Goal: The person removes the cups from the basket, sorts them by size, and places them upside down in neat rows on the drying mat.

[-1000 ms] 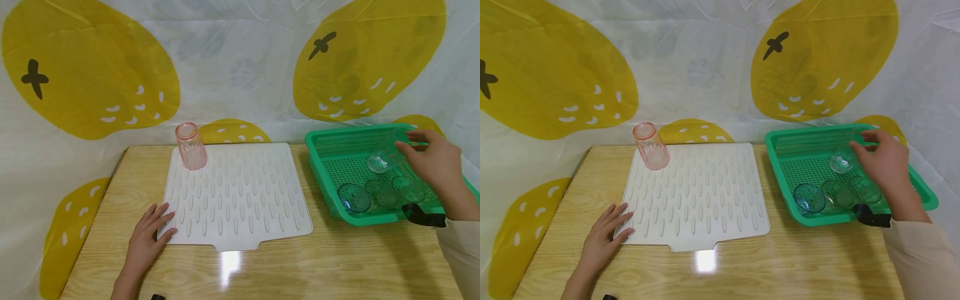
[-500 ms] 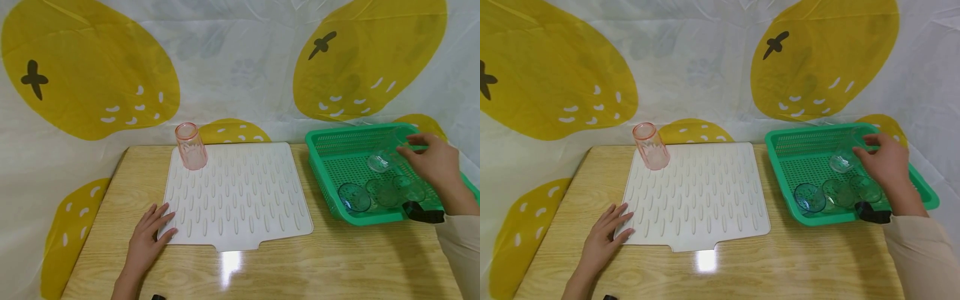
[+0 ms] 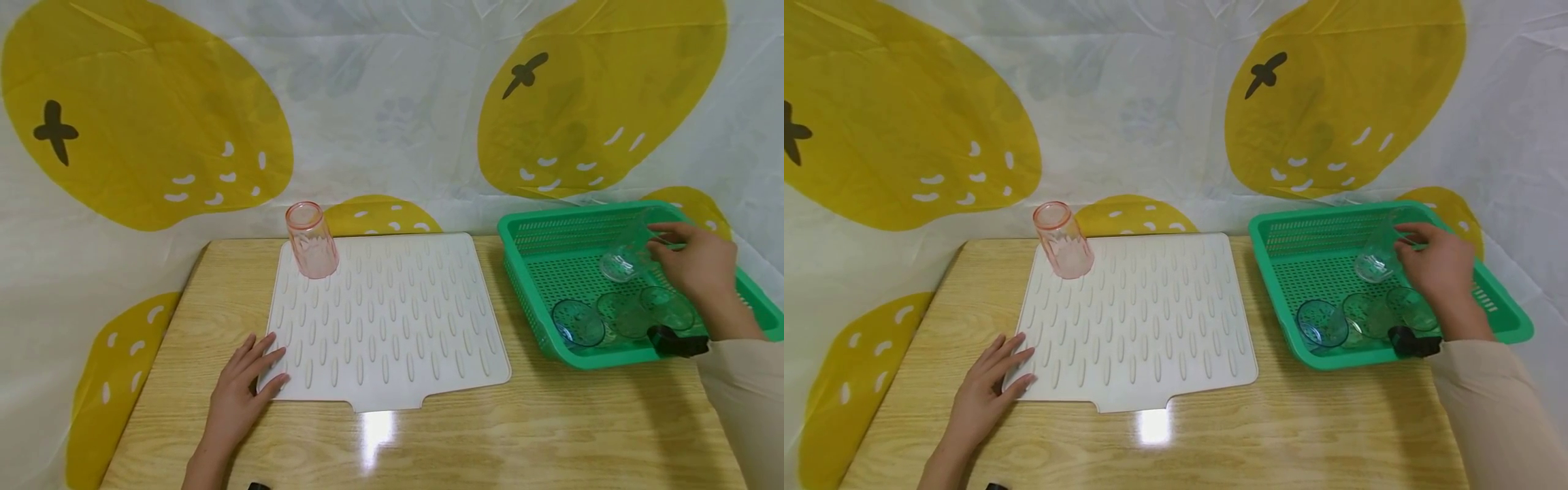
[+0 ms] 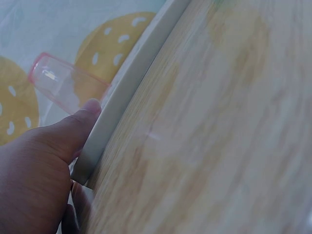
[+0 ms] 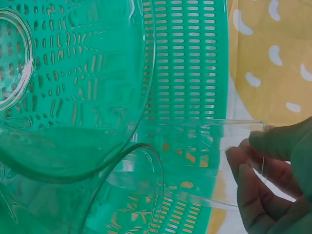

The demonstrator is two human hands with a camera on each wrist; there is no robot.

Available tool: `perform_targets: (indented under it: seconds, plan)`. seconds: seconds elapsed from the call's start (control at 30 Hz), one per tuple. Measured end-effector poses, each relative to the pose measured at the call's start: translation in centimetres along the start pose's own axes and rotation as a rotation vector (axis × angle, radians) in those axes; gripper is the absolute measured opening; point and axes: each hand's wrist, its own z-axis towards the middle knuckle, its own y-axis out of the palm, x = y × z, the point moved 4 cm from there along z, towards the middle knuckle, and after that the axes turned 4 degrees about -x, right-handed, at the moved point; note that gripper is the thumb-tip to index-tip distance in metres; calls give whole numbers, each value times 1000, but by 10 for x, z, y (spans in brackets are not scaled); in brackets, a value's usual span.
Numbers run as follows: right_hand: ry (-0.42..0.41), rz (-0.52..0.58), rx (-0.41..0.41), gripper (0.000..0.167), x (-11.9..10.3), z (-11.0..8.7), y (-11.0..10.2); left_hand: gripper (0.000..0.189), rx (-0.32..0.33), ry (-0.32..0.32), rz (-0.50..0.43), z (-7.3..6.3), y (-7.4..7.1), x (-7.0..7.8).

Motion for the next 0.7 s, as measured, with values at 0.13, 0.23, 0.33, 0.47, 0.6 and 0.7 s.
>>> perform_targets:
  seconds: [0.13,0.23,0.33,0.47,0.6,0.7]
  plan:
    - [59,24,-5,37,2,0,2,46,0,-1,5,0,0,0]
    - [82,42,4,38,3,0,3,47,0,-5,4,0,0,0]
    - [101,38,39,38,2,0,3,47,2,-6,1,0,0,0]
    - [133,75,56,40,1,-2,1,46,5,0,-4,0,0,0]
    - [146,119,61,41,-3,-3,-3,46,3,-1,-9,0,0,0]
    - [137,110,87,40,-7,-5,-8,46,0,-7,-6,0,0,0]
